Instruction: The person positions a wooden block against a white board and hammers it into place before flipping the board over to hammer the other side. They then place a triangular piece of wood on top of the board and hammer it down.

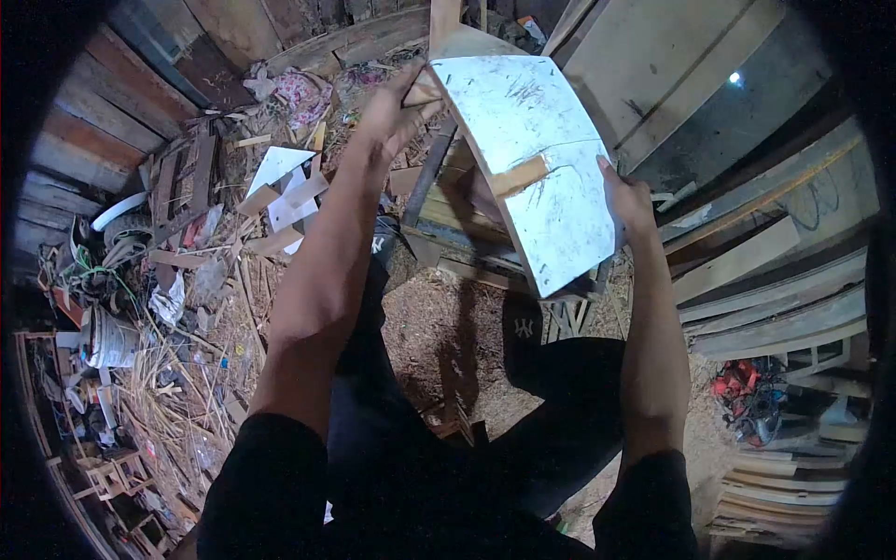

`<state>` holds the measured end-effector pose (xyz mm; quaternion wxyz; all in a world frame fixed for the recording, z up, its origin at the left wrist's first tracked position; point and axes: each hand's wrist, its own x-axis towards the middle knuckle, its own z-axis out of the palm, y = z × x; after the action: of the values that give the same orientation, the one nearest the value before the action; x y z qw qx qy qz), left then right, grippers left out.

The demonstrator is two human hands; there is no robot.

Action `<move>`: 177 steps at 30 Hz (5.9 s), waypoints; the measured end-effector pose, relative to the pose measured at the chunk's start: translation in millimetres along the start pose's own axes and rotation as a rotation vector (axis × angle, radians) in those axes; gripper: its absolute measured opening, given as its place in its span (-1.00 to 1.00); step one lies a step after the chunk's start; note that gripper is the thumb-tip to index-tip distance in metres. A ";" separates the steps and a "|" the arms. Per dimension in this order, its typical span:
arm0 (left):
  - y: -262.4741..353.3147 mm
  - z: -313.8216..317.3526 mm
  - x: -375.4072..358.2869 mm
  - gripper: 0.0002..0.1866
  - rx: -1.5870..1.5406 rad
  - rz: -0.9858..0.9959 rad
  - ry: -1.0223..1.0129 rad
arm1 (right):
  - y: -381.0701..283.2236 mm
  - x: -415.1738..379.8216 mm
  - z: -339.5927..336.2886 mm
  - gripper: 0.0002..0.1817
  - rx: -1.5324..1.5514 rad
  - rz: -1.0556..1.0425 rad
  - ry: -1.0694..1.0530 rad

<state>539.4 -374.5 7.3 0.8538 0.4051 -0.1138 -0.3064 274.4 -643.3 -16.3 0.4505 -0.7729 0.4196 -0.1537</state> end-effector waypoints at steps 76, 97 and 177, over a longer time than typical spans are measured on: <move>-120.8 -111.4 -40.1 -0.60 1.163 0.255 -0.242 | 24.3 -111.9 28.9 -0.35 0.116 0.039 0.032; -160.2 -86.9 -26.0 -0.53 -0.042 -0.178 -0.014 | 2.4 -116.4 17.2 -0.27 0.045 0.134 -0.098; -93.0 -73.0 -34.5 -0.26 0.161 -0.229 -0.236 | 8.3 -35.1 51.6 -0.28 0.069 -0.064 -0.217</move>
<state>504.5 -352.9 -108.8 0.7587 0.4438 -0.1906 -0.4371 280.8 -588.4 -46.4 0.5144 -0.7821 0.3378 -0.0977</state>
